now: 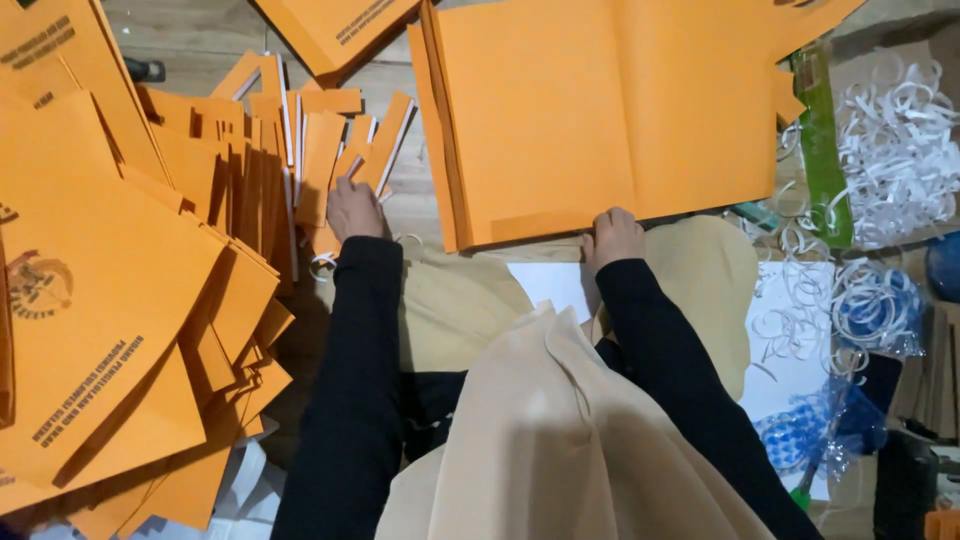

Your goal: Assembling orange paper folders by folding edges and applying adhesive strips.

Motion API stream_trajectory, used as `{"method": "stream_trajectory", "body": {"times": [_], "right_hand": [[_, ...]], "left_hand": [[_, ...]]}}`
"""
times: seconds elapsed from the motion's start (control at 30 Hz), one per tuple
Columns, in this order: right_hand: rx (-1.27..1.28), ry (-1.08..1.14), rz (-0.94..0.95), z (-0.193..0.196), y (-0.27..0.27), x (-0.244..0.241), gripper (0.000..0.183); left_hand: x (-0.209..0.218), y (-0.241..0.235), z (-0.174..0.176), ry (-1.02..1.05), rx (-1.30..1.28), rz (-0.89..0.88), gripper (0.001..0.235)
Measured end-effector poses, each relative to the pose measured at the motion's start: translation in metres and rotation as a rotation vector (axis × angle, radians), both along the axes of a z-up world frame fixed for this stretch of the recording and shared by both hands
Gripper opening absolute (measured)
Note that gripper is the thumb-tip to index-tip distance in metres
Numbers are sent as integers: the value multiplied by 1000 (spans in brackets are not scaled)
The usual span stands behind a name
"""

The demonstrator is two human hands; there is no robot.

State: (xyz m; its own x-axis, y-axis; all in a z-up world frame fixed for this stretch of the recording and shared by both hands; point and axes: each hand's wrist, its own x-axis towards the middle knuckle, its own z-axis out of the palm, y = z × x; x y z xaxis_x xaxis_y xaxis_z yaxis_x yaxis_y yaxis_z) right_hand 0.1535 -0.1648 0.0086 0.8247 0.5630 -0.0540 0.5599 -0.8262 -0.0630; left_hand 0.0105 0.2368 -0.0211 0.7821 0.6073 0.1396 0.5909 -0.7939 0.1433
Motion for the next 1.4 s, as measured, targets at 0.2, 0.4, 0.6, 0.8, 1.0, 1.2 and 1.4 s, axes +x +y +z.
{"method": "stream_trajectory", "body": {"times": [0.2, 0.4, 0.6, 0.8, 1.0, 1.2, 1.4], "right_hand": [[37, 0, -19, 2, 5, 1, 31], [38, 45, 22, -4, -3, 3, 31], [218, -6, -31, 34, 0, -2, 26], [667, -117, 394, 121, 52, -38, 17], [754, -29, 561, 146, 69, -92, 18], [764, -165, 541, 146, 48, -92, 17], [844, -111, 561, 146, 46, -96, 23]], "left_hand": [[8, -24, 61, -50, -115, 18, 31], [16, -17, 40, 11, -37, 14, 20], [-10, -34, 95, -397, -90, 145, 19], [-49, -111, 146, -503, -820, 98, 11], [-44, -194, 183, -479, -1454, 34, 18], [-44, -219, 182, -584, -1669, 116, 32], [-42, -227, 173, -696, -1663, 182, 58]]}}
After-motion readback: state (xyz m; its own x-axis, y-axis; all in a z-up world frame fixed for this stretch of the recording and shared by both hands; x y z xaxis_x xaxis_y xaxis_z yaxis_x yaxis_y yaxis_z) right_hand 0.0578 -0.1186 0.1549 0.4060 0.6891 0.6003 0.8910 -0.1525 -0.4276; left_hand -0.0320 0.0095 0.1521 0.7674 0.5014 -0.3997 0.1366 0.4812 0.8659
